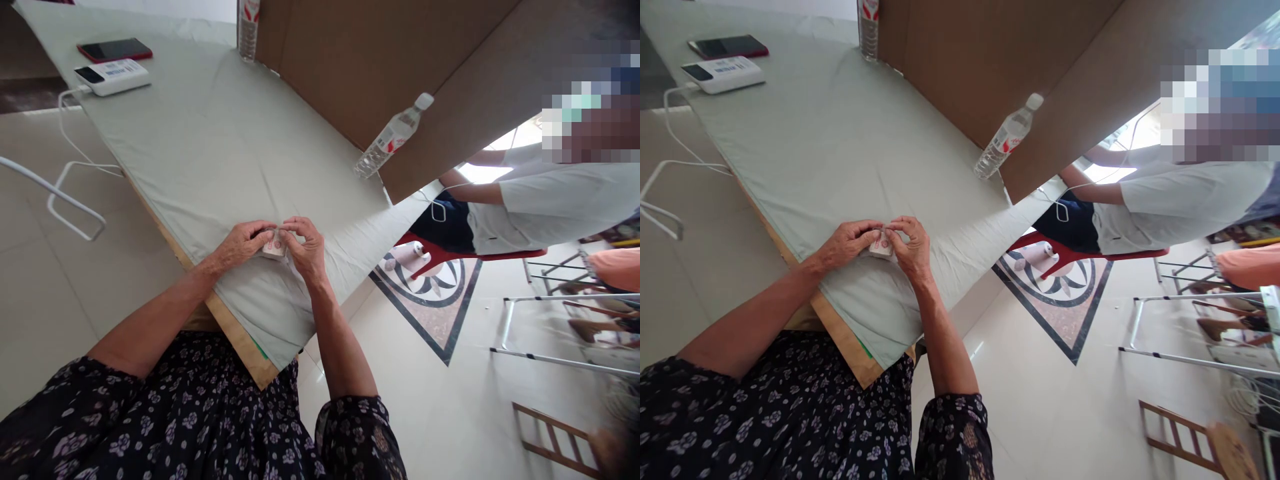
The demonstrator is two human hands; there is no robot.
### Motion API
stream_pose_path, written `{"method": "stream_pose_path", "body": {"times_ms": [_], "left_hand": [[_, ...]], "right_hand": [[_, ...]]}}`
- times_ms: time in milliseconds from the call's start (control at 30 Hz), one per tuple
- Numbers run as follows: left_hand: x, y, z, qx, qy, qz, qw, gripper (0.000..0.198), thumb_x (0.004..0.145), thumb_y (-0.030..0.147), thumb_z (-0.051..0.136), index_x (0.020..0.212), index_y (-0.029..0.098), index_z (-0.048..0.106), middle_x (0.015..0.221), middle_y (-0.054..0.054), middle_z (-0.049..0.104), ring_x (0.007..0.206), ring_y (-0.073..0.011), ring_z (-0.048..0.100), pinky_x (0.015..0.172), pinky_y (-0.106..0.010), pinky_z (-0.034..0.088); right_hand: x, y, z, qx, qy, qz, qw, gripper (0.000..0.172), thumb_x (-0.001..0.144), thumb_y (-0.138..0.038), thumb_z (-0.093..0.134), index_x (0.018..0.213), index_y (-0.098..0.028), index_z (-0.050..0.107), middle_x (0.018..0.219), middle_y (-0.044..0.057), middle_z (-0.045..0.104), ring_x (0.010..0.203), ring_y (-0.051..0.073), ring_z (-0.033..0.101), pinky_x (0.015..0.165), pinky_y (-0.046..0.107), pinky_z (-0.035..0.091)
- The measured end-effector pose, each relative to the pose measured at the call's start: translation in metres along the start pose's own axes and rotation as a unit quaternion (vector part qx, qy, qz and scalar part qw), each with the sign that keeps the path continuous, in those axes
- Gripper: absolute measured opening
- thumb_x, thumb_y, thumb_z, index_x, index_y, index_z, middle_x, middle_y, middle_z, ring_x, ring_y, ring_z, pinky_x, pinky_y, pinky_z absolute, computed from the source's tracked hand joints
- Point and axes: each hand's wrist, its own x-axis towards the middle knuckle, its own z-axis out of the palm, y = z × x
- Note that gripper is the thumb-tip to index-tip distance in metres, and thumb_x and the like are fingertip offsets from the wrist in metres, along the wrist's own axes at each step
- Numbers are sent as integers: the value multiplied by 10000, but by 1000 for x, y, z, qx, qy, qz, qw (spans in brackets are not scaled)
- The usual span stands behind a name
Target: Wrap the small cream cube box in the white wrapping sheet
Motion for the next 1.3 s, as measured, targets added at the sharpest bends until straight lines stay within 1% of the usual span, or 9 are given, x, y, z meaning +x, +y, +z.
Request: {"method": "stream_pose_path", "body": {"times_ms": [300,467,567,633,700,800,933,1067,1300], "left_hand": [[-1,-3,7,52,31,22,998,495,954,511,472,1099,145,772,1008,-88,781,937,-231,685,939,-343,525],[-2,-2,7,57,44,38,997,472,949,499,473,1070,149,765,1017,-91,771,964,-227,682,925,-330,520],[-2,-2,7,63,54,46,995,467,940,500,485,1057,148,769,1049,-102,772,977,-231,681,923,-332,518],[-2,-2,7,64,59,34,996,462,935,504,495,1048,153,772,1008,-92,774,945,-228,679,899,-331,521],[-2,-3,7,57,62,22,996,464,925,517,510,1032,150,772,962,-83,770,907,-224,675,865,-326,523],[-2,-3,5,29,76,12,997,495,929,554,509,1031,140,761,979,-88,769,908,-224,676,851,-323,528],[0,-4,2,-26,138,4,990,537,938,571,512,1194,141,706,1186,-125,757,1074,-247,679,966,-355,532],[2,-11,2,-37,134,9,990,640,832,493,623,1362,134,606,1362,-163,684,1253,-296,639,1091,-446,504],[0,-17,1,-13,89,33,995,758,709,336,645,1436,145,551,1456,-172,626,1347,-344,589,1167,-539,457]], "right_hand": [[-43,-12,-16,-186,-104,-123,969,246,949,-360,636,1153,-323,769,1380,73,675,1284,320,576,1101,535,406],[-59,-14,-22,-152,-91,-118,977,276,947,-414,646,1199,-351,741,1501,60,583,1361,332,541,1156,564,390],[-50,-8,-25,-109,-58,-82,989,491,934,-495,671,1394,-334,620,1579,91,508,1451,329,481,1205,559,378],[-39,-2,-24,-104,-77,-62,990,714,873,-551,732,1507,-307,509,1614,115,477,1504,345,427,1226,576,359],[-29,3,-18,-105,-116,-48,986,821,831,-542,774,1543,-277,462,1560,136,545,1464,355,478,1216,584,368],[-19,6,-7,-98,-129,-33,986,736,855,-440,758,1516,-252,494,1405,124,672,1325,329,597,1183,548,407],[-8,9,-3,-77,-88,-21,993,700,852,-393,758,1496,-262,516,1398,104,683,1295,311,613,1174,515,415],[4,18,-4,-66,-145,6,987,674,823,-411,768,1450,-272,565,1376,91,704,1269,307,638,1154,513,440],[-9,26,-10,1,-101,20,995,865,833,-657,728,1560,-286,443,1623,117,488,1483,318,480,1201,506,418]]}}
